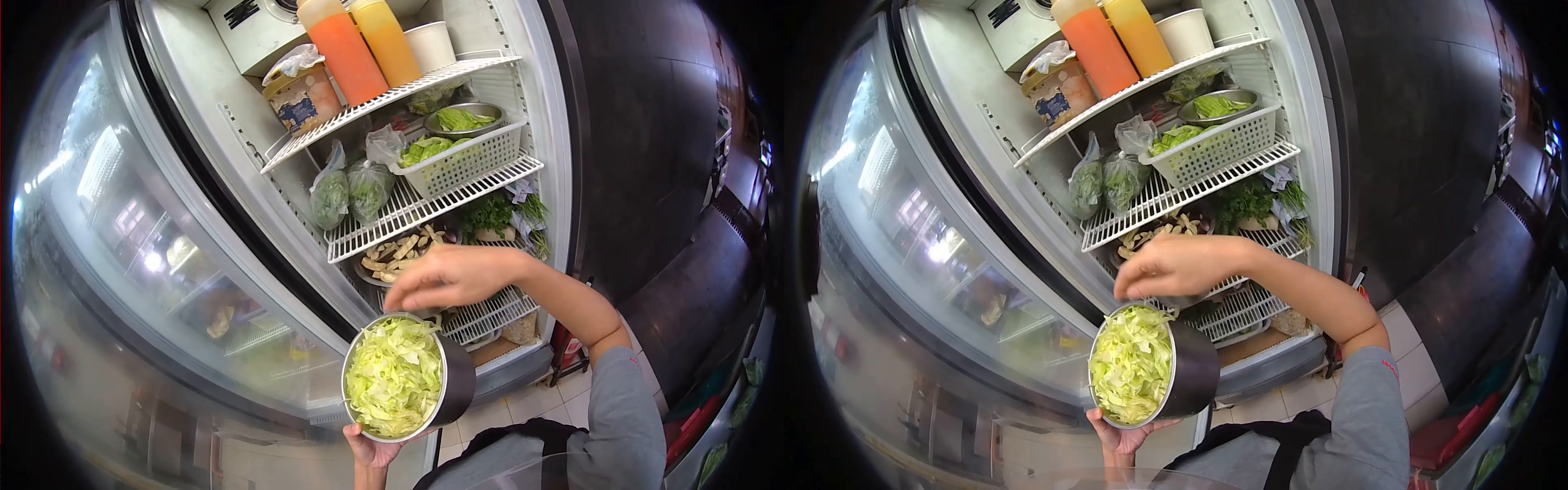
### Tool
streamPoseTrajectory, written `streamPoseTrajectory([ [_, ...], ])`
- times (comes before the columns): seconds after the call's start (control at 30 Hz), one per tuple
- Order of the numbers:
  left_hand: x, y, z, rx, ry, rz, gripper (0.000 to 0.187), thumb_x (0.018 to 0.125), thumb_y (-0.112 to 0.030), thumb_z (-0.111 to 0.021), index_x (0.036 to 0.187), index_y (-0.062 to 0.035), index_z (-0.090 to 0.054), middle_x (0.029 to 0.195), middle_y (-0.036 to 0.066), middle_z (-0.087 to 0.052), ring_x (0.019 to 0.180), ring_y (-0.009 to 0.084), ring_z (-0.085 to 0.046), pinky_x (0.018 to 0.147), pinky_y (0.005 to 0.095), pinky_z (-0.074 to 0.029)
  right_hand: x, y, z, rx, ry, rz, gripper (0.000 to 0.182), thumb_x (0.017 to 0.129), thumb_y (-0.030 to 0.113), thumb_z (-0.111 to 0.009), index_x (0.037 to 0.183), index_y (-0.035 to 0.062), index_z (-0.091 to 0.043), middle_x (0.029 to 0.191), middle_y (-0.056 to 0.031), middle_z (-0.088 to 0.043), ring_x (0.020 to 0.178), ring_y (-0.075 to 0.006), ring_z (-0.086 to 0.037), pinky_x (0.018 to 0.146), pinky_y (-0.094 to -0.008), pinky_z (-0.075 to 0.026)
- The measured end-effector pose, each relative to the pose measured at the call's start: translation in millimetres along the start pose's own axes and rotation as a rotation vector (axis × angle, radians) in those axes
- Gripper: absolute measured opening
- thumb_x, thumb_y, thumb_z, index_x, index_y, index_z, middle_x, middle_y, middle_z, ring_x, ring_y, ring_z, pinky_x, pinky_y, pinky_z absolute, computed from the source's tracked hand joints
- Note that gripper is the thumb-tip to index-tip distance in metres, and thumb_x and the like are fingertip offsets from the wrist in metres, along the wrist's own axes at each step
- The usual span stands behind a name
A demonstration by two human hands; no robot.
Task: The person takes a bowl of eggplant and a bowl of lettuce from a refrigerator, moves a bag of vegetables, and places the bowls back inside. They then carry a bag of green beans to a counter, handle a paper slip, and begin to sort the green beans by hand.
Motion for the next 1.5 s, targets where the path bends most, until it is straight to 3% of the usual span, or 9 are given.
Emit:
streamPoseTrajectory([
  [0.23, -1, 2, 2, -0.02, 0.011, 0.037, 0.091, 0.065, -0.034, -0.064, 0.141, -0.0073, -0.021, 0.14, 0.019, -0.03, 0.123, 0.0423, -0.036, 0.095, 0.0694, -0.03, 60, -73, 40, -0.441, -0.466, -0.05, 0.041, 0.079, 0.011, -0.063, 0.118, 0.0081, -0.052, 0.123, -0.0223, -0.049, 0.111, -0.0332, -0.052, 0.084, -0.0388, -0.047],
  [0.37, 1, 3, 5, -0.051, 0.005, 0.046, 0.089, 0.065, -0.031, -0.064, 0.14, -0.007, -0.024, 0.139, 0.019, -0.032, 0.123, 0.04, -0.038, 0.096, 0.0652, -0.032, 104, -112, 25, -0.892, -0.501, -0.071, 0.05, 0.076, 0.008, -0.062, 0.122, 0.0186, -0.047, 0.137, -0.0302, -0.025, 0.114, -0.0516, -0.042, 0.083, -0.0531, -0.047],
  [0.47, -2, 2, 3, -0.054, -0.005, 0.04, 0.087, 0.065, -0.029, -0.065, 0.139, -0.006, -0.025, 0.138, 0.019, -0.034, 0.123, 0.0376, -0.039, 0.098, 0.0593, -0.035, 126, -140, 18, -1.112, -0.442, -0.17, 0.043, 0.078, 0.008, -0.056, 0.119, 0.0192, -0.048, 0.137, -0.0302, -0.027, 0.113, -0.0519, -0.044, 0.079, -0.0541, -0.048],
  [0.63, -4, 2, 6, -0.06, -0.008, 0.024, 0.085, 0.066, -0.027, -0.065, 0.138, -0.0044, -0.026, 0.137, 0.018, -0.037, 0.122, 0.0351, -0.042, 0.1, 0.0519, -0.037, 158, -148, 20, -1.249, -0.523, -0.074, 0.015, 0.081, 0.014, -0.051, 0.095, 0.0144, -0.056, 0.115, -0.0234, -0.046, 0.089, -0.0408, -0.055, 0.063, -0.0445, -0.05],
  [1.07, -5, 0, 14, -0.045, -0.036, -0.011, 0.082, 0.067, -0.028, -0.061, 0.138, -0.0035, -0.028, 0.136, 0.021, -0.038, 0.122, 0.0364, -0.042, 0.1, 0.0532, -0.036, 202, -167, 74, -1.603, -0.698, 0.067, 0.009, 0.078, 0.019, -0.053, 0.084, 0.0173, -0.06, 0.101, -0.0036, -0.051, 0.073, -0.0221, -0.057, 0.053, -0.0305, -0.047],
  [1.23, -5, 1, 15, -0.064, -0.068, 0.013, 0.08, 0.067, -0.025, -0.064, 0.136, -0.0025, -0.03, 0.136, 0.018, -0.039, 0.123, 0.0334, -0.04, 0.104, 0.0492, -0.03, 230, -210, 97, -1.541, -0.636, 0.049, 0.01, 0.077, 0.022, -0.057, 0.081, 0.0143, -0.062, 0.102, -0.0054, -0.053, 0.077, -0.0258, -0.059, 0.059, -0.0363, -0.052],
  [1.33, -3, 2, 18, -0.054, -0.071, 0.018, 0.08, 0.068, -0.026, -0.061, 0.138, -0.0035, -0.027, 0.137, 0.02, -0.037, 0.123, 0.0358, -0.041, 0.103, 0.0522, -0.032, 238, -268, 94, -1.314, -0.134, -0.527, 0.032, 0.085, 0.017, -0.046, 0.113, 0.0213, -0.06, 0.124, -0.0123, -0.05, 0.11, -0.0294, -0.053, 0.096, -0.0413, -0.04],
  [1.47, -7, 4, 20, -0.096, -0.064, 0.059, 0.078, 0.069, -0.024, -0.063, 0.137, -0.003, -0.029, 0.136, 0.018, -0.038, 0.124, 0.0327, -0.038, 0.105, 0.0491, -0.029, 228, -226, 72, -1.407, -0.071, -0.689, 0.049, 0.087, 0.019, -0.039, 0.135, 0.0264, -0.04, 0.148, -0.0175, -0.017, 0.122, -0.0487, -0.037, 0.089, -0.0717, -0.028],
  [1.5, -8, 3, 19, -0.097, -0.07, 0.06, 0.078, 0.07, -0.024, -0.063, 0.137, -0.003, -0.029, 0.136, 0.018, -0.038, 0.124, 0.0326, -0.038, 0.105, 0.0491, -0.029, 215, -198, 59, -1.434, 0.03, -0.799, 0.05, 0.087, 0.02, -0.04, 0.136, 0.0269, -0.039, 0.148, -0.0198, -0.013, 0.122, -0.048, -0.037, 0.091, -0.0688, -0.029],
])
Point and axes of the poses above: each hand's wrist, its own x-axis towards the middle knuckle, its own z-axis out of the back of the hand, y = z × x, the point moved 5 cm from there along x, towards the middle knuckle
